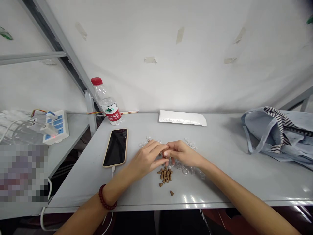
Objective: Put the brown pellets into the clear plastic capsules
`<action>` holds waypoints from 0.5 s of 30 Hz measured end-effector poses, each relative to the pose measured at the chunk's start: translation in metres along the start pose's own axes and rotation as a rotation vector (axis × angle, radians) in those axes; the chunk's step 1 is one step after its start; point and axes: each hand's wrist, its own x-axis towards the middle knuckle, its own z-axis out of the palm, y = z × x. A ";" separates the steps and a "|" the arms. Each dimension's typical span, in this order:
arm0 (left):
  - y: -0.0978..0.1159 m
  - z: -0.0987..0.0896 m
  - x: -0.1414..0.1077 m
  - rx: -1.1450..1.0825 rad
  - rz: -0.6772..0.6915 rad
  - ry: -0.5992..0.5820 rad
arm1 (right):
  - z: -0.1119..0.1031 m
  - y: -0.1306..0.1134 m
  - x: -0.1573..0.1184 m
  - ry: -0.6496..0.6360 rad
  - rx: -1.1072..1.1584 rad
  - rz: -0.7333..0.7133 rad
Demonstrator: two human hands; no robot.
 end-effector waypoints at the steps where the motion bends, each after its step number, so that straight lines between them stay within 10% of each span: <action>1: 0.000 0.001 0.000 -0.007 -0.006 0.012 | 0.000 0.000 0.000 0.000 0.004 0.002; 15: -0.002 0.002 -0.002 -0.042 -0.035 0.020 | -0.005 0.003 0.001 -0.110 0.031 0.016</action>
